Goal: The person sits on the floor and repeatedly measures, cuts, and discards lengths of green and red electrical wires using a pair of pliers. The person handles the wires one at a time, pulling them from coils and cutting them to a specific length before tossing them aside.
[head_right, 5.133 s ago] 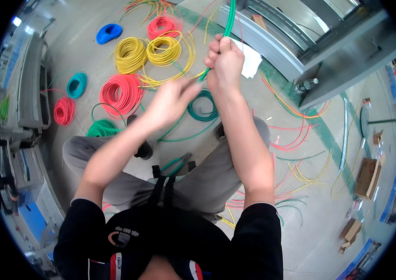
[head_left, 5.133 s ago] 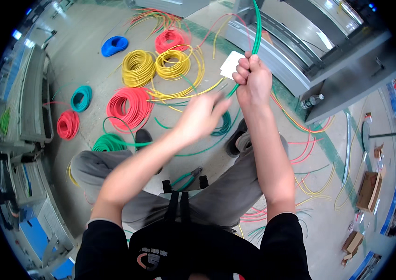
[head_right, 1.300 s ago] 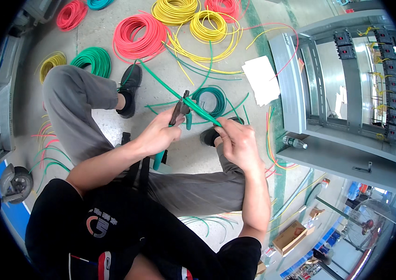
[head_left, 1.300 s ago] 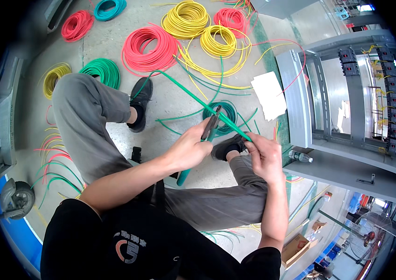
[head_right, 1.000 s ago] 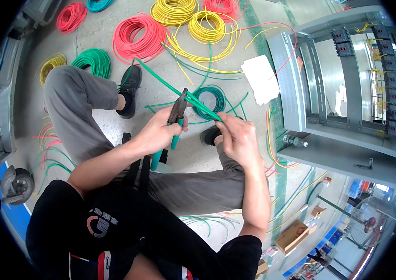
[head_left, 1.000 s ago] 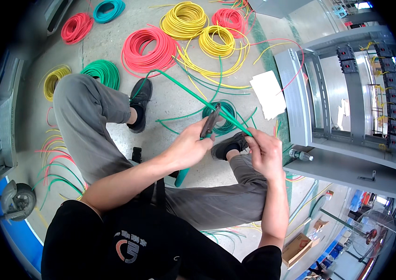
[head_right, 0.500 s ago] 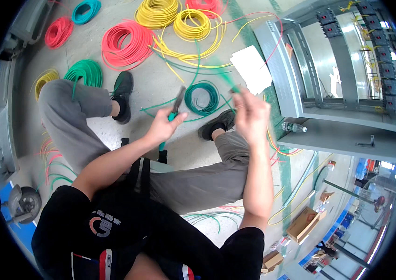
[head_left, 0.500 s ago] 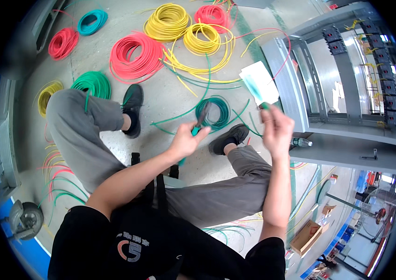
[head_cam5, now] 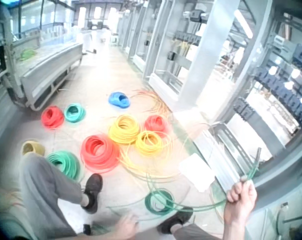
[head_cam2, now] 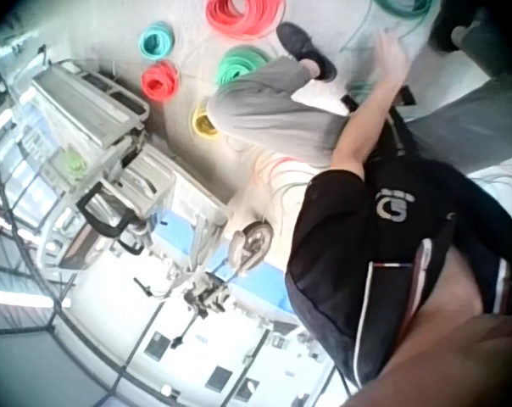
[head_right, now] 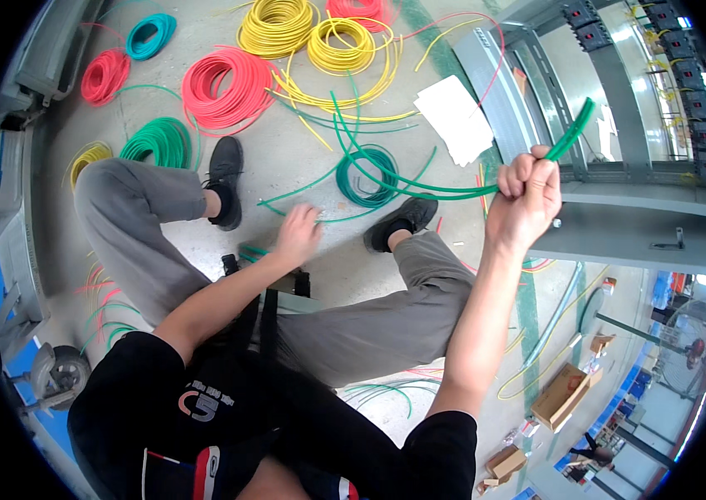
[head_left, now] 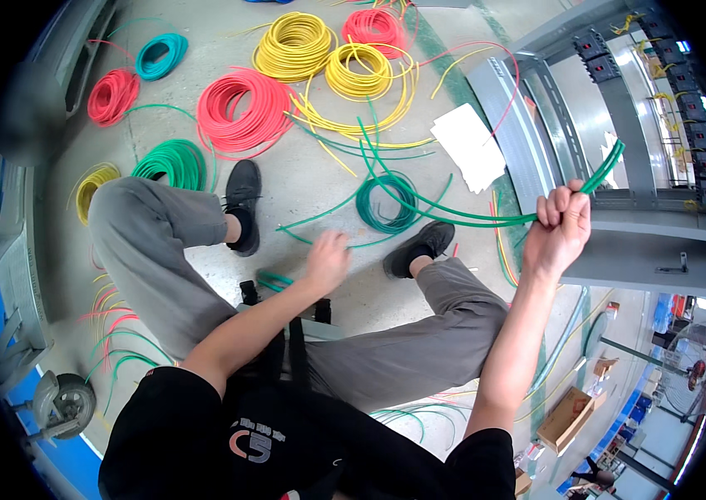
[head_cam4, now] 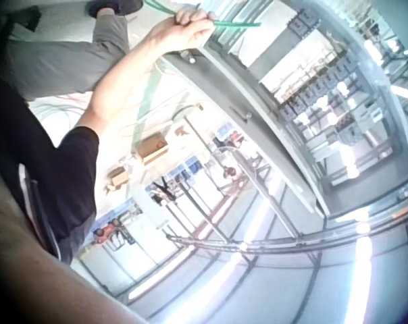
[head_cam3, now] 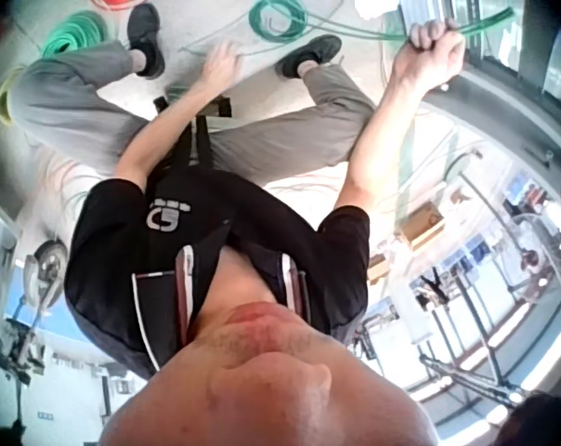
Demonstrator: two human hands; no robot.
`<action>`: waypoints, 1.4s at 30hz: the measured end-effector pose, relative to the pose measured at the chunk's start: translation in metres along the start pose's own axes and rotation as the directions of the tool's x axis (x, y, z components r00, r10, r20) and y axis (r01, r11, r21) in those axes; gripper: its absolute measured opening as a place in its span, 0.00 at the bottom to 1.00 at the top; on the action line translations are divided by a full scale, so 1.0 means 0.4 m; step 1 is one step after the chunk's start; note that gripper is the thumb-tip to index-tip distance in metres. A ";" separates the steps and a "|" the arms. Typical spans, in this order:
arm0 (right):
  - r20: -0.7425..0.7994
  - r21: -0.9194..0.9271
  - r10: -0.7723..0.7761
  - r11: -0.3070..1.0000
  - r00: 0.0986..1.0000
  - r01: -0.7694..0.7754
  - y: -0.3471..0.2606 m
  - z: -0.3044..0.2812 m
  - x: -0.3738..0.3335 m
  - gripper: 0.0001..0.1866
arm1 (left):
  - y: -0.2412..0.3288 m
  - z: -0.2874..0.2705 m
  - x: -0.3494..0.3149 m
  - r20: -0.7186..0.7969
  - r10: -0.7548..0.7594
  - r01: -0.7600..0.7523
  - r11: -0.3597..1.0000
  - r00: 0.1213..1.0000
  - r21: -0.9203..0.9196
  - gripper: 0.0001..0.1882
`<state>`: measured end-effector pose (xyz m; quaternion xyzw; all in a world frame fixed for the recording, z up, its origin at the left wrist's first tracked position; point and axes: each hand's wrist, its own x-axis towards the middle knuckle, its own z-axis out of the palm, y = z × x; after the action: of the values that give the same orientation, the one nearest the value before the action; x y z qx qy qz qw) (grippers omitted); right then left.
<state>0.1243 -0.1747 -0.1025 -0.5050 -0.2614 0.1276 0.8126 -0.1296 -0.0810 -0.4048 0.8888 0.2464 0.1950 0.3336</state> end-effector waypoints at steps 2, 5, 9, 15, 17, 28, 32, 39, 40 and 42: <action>-0.028 0.033 0.032 0.999 0.999 -0.031 -0.010 -0.010 -0.011 0.12 | 0.171 -0.107 0.122 -0.168 0.121 -0.134 0.988 0.978 -0.073 0.21; -0.008 0.106 0.061 0.993 0.998 -0.060 -0.025 -0.017 -0.017 0.11 | 0.280 -0.190 0.231 -0.219 0.322 -0.348 0.933 0.921 -0.092 0.23; 0.057 0.165 0.060 0.984 0.997 -0.069 -0.034 -0.043 -0.012 0.10 | 0.232 -0.160 0.243 -0.031 0.403 -0.403 0.904 0.915 -0.141 0.16; -0.028 0.160 0.113 0.981 0.993 -0.107 -0.030 -0.099 0.001 0.10 | 0.213 -0.190 0.213 0.025 0.457 -0.439 0.867 0.889 -0.236 0.09; -0.063 0.058 0.109 0.993 0.992 -0.106 -0.026 -0.094 0.001 0.10 | 0.212 -0.201 0.207 0.003 0.464 -0.450 0.862 0.886 -0.234 0.08; -0.340 -0.358 -0.241 0.927 0.909 0.111 -0.096 -0.151 0.006 0.12 | -0.012 -0.221 0.157 0.087 0.425 -0.433 0.888 0.901 0.157 0.17; -0.411 -0.432 -0.372 0.883 0.832 0.181 -0.108 -0.133 -0.023 0.12 | -0.069 -0.166 0.218 -0.009 0.063 -0.061 0.989 0.998 0.131 0.12; -0.288 -0.490 -0.365 0.850 0.885 0.191 -0.098 -0.068 -0.094 0.13 | -0.070 0.127 0.287 0.058 -0.228 0.210 0.951 0.972 0.228 0.05; -0.311 -0.503 -0.359 0.848 0.880 0.168 -0.093 -0.060 -0.101 0.14 | -0.091 0.169 0.284 0.070 -0.244 0.217 0.939 0.967 0.267 0.05; -0.307 -0.458 -0.317 0.876 0.897 0.153 -0.090 -0.058 -0.111 0.15 | -0.179 0.235 0.312 0.204 -0.454 0.332 0.833 0.867 0.443 0.08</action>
<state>0.0982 -0.2296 -0.0917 -0.6473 -0.1840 -0.1317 0.7278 -0.0035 -0.0099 -0.4972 0.8854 0.4062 -0.0699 0.2151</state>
